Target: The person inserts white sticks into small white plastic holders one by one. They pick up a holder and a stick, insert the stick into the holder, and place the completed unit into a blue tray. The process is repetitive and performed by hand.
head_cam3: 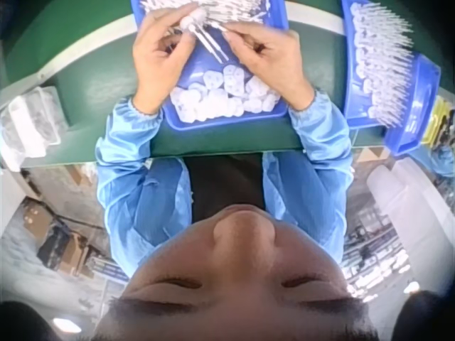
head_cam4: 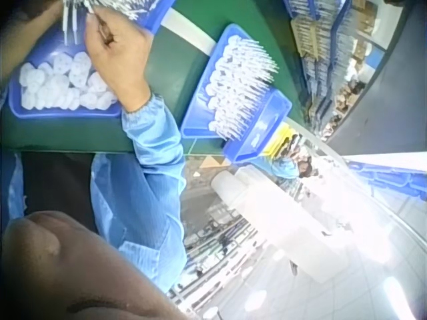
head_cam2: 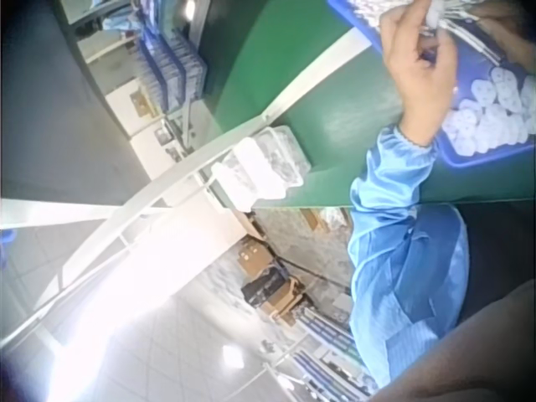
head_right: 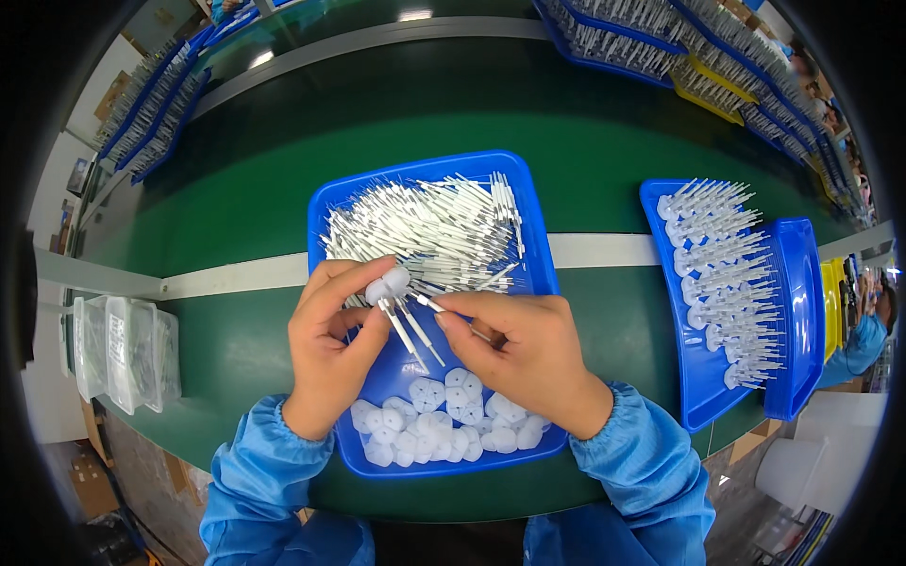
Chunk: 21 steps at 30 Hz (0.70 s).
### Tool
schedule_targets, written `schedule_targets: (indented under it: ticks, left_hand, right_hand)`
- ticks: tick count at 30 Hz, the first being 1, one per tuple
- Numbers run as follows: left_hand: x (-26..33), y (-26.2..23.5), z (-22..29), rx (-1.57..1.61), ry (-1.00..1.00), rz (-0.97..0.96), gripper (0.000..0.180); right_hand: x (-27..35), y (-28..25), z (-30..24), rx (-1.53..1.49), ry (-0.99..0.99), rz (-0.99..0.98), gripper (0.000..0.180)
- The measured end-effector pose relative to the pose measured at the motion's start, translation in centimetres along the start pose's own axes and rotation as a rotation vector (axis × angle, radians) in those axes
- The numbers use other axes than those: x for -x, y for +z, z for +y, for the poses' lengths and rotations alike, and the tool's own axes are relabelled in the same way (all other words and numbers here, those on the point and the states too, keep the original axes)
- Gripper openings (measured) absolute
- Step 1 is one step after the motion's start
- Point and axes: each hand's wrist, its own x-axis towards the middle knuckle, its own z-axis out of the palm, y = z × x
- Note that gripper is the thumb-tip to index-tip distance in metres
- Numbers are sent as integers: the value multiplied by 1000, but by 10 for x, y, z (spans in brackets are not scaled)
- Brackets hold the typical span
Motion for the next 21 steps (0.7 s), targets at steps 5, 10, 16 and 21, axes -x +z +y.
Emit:
schedule_targets:
  ticks: [5, 10, 16, 21]
  left_hand:
    - [0, 2, 0, 28, -9, 18, 47]
    - [0, -2, 0, -101, 58, -66, 46]
    - [-1, 0, -1, -12, -2, -72, 45]
    - [0, 6, -4, -112, 60, -48, 47]
  right_hand:
    - [0, -1, -2, -7, 33, -33, 17]
    - [1, 1, -5, -69, 101, -39, 15]
    - [-9, 0, -5, 175, -71, -35, 12]
    - [-4, 6, -3, 9, 59, -36, 12]
